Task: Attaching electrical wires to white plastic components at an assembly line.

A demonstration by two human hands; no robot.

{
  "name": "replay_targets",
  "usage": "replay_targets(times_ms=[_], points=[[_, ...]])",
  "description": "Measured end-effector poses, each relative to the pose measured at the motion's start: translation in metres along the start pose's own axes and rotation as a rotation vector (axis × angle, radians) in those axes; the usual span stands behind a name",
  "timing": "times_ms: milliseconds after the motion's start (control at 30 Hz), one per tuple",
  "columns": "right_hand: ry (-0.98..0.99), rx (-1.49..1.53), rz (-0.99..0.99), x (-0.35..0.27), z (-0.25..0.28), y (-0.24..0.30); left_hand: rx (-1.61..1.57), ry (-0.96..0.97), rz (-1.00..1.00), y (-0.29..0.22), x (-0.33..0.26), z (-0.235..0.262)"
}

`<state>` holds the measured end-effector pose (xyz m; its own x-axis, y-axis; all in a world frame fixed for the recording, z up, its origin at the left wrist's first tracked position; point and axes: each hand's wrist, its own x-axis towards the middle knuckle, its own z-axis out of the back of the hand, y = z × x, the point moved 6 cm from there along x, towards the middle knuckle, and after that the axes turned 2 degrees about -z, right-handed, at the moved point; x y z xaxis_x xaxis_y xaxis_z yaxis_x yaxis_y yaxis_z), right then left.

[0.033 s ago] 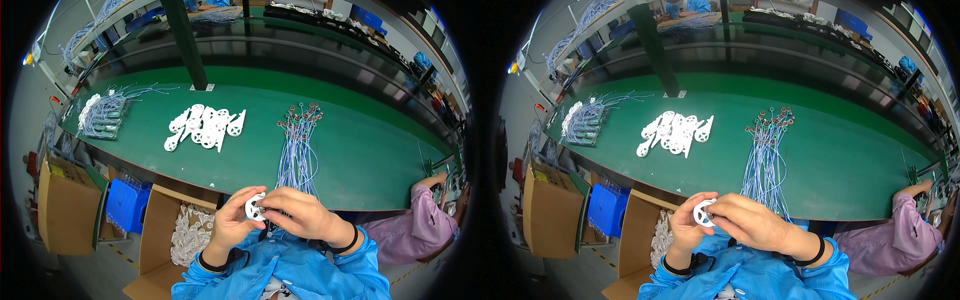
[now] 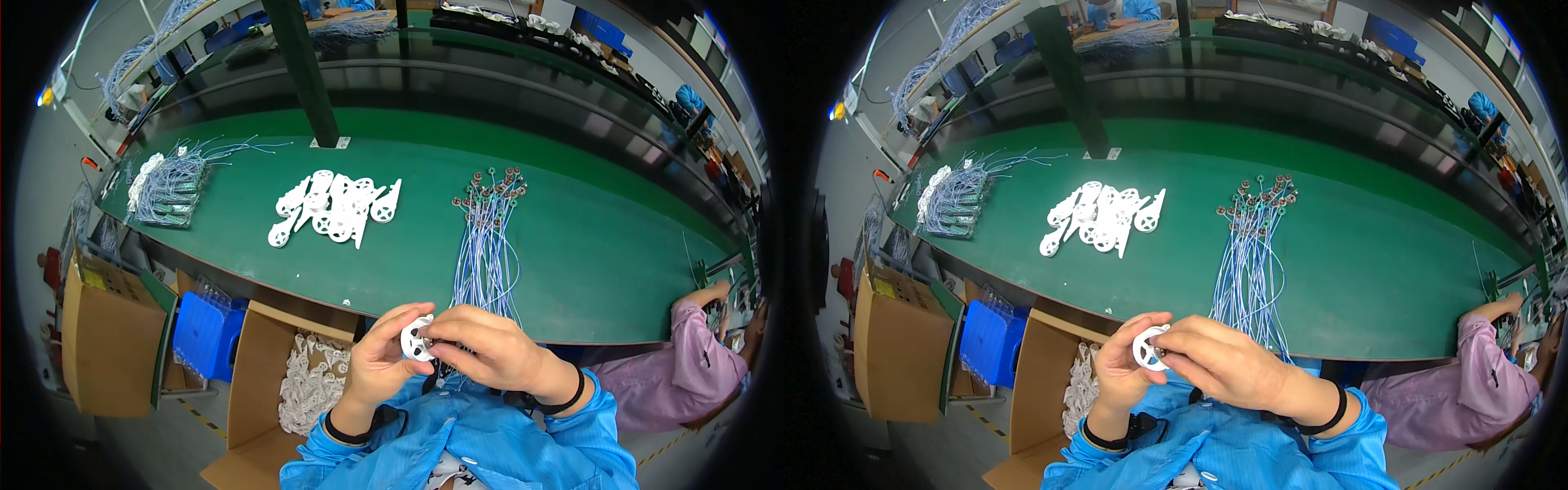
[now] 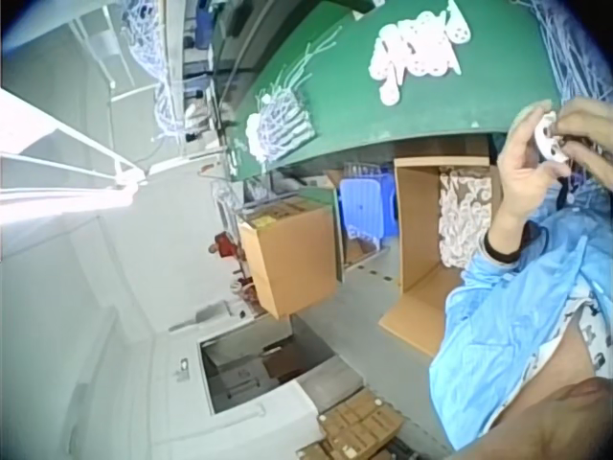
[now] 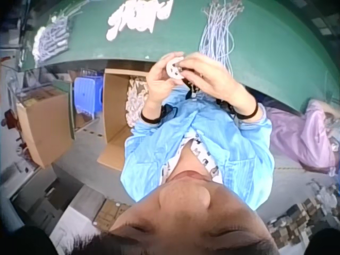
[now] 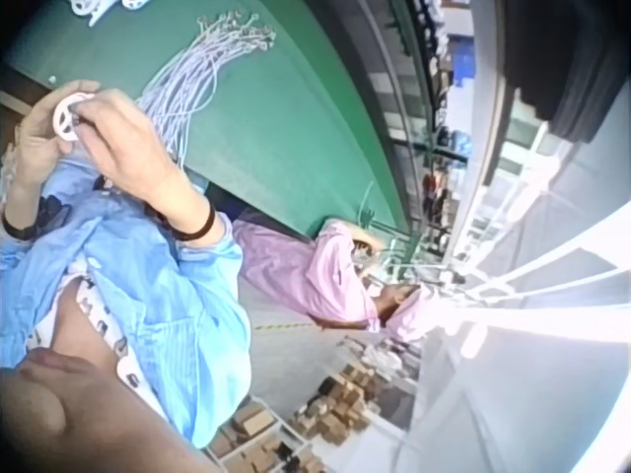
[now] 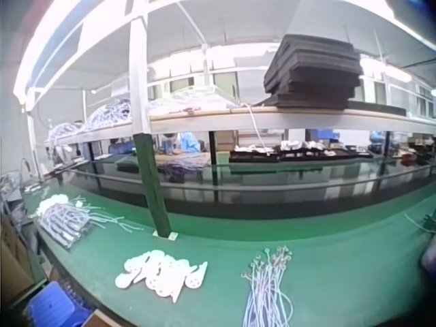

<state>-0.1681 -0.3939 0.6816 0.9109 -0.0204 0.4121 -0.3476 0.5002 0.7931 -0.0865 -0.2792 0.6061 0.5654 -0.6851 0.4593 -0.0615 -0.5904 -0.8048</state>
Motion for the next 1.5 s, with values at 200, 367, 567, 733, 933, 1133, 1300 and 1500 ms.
replay_targets(times_ms=[200, 367, 567, 733, 933, 1133, 1300, 1500], points=[[0.020, -0.066, 0.080, 0.001, 0.004, 0.001, 0.041, -0.067, 0.071, -0.001, -0.002, -0.002], [0.022, -0.060, 0.088, 0.002, 0.007, 0.002, 0.029, -0.056, 0.062, 0.000, -0.001, -0.004], [0.042, -0.112, 0.090, -0.001, 0.003, 0.000, -0.111, -0.101, 0.072, 0.002, 0.000, -0.007], [0.109, -0.233, 0.128, 0.008, 0.000, 0.008, -0.160, -0.058, 0.072, 0.013, -0.005, 0.003], [0.318, -0.325, 0.112, 0.020, -0.001, 0.016, -0.493, -0.081, 0.094, 0.044, -0.014, 0.012], [0.372, -0.321, 0.120, 0.025, 0.007, 0.022, -0.639, -0.035, 0.113, 0.051, -0.009, -0.003], [0.339, -0.289, 0.065, 0.025, 0.012, 0.023, -0.671, -0.041, 0.147, 0.051, -0.007, -0.009], [0.343, -0.310, 0.105, 0.021, 0.009, 0.021, -0.646, -0.084, 0.180, 0.053, -0.011, -0.006]])
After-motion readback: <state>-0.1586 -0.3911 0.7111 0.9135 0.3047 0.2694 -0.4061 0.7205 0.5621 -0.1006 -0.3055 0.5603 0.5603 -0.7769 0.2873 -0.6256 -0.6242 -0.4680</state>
